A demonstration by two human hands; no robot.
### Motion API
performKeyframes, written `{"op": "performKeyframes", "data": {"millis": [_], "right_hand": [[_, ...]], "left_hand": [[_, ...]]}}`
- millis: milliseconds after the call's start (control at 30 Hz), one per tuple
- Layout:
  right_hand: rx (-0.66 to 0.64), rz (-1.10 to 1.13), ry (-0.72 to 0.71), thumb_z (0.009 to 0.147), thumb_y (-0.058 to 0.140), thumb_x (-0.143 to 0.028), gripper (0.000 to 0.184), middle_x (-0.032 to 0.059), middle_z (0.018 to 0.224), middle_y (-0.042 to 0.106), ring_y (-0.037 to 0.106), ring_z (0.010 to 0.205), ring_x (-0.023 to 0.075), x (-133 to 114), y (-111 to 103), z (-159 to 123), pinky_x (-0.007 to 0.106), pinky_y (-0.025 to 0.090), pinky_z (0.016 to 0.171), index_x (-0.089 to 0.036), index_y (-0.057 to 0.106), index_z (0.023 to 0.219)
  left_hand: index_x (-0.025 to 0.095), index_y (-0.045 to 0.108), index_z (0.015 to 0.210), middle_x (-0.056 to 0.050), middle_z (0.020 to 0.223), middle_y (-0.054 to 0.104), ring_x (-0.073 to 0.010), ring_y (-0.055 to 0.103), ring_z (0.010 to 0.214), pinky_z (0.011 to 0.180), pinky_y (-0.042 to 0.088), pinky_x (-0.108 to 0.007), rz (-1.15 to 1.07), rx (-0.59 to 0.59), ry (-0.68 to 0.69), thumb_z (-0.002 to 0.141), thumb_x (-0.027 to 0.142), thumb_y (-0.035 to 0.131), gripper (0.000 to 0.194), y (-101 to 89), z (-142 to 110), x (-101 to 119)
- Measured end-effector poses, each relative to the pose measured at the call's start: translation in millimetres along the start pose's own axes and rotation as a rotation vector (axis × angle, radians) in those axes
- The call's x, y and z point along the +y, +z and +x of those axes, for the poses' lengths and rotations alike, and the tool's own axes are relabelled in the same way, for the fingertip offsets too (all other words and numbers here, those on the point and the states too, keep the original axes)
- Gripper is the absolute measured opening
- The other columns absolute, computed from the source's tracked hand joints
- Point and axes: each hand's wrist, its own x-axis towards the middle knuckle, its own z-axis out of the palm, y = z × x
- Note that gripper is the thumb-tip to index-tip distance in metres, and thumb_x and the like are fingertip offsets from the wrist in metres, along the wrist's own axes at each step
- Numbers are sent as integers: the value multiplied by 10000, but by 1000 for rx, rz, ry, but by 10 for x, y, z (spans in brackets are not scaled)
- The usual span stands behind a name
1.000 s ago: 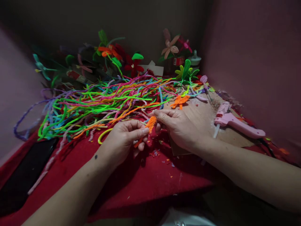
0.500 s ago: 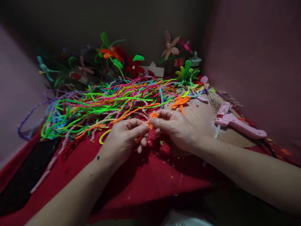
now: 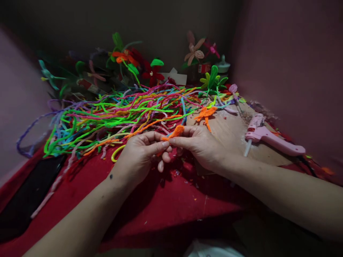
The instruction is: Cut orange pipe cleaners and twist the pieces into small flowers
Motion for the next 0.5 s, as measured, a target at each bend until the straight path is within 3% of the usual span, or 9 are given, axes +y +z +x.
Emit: {"op": "performKeyframes", "data": {"millis": [133, 233, 300, 400, 500], "right_hand": [[17, -22, 82, 720, 626, -198, 91, -33, 510, 569, 454, 356, 51, -25, 15, -21, 175, 349, 366, -134, 592, 664], [44, -43, 67, 705, 635, -217, 111, -40, 496, 547, 449, 361, 55, -18, 23, -16, 174, 327, 351, -138, 587, 644], [71, -55, 44, 688, 650, -235, 142, -47, 473, 516, 424, 362, 53, 8, 19, -1, 175, 294, 342, -143, 570, 616], [109, -56, 36, 672, 644, -220, 175, -61, 430, 452, 374, 356, 54, 55, 2, 22, 187, 263, 342, -157, 518, 567], [95, -54, 33, 685, 616, -208, 179, -63, 431, 432, 358, 368, 58, 62, -14, 24, 199, 253, 357, -165, 495, 560]], "left_hand": [[144, 572, 787, 14, 588, 617, -99, 541, 432, 356, 422, -192, 59, 31, 30, 704, 170, 675, 135, 32, -22, 16], [164, 570, 788, 23, 545, 600, -105, 521, 407, 365, 409, -205, 205, 57, 95, 738, 221, 639, 102, 40, -37, -10], [173, 597, 790, 11, 555, 609, -117, 543, 450, 420, 426, -216, 441, 134, 257, 763, 229, 600, 63, 17, -46, -63], [189, 665, 824, -51, 753, 679, -162, 619, 685, 611, 468, -247, 884, 186, 590, 762, 207, 576, 110, -40, -70, -148], [199, 695, 854, -81, 891, 691, -196, 621, 818, 738, 463, -277, 1019, 147, 671, 756, 215, 588, 146, -55, -111, -138]]}}
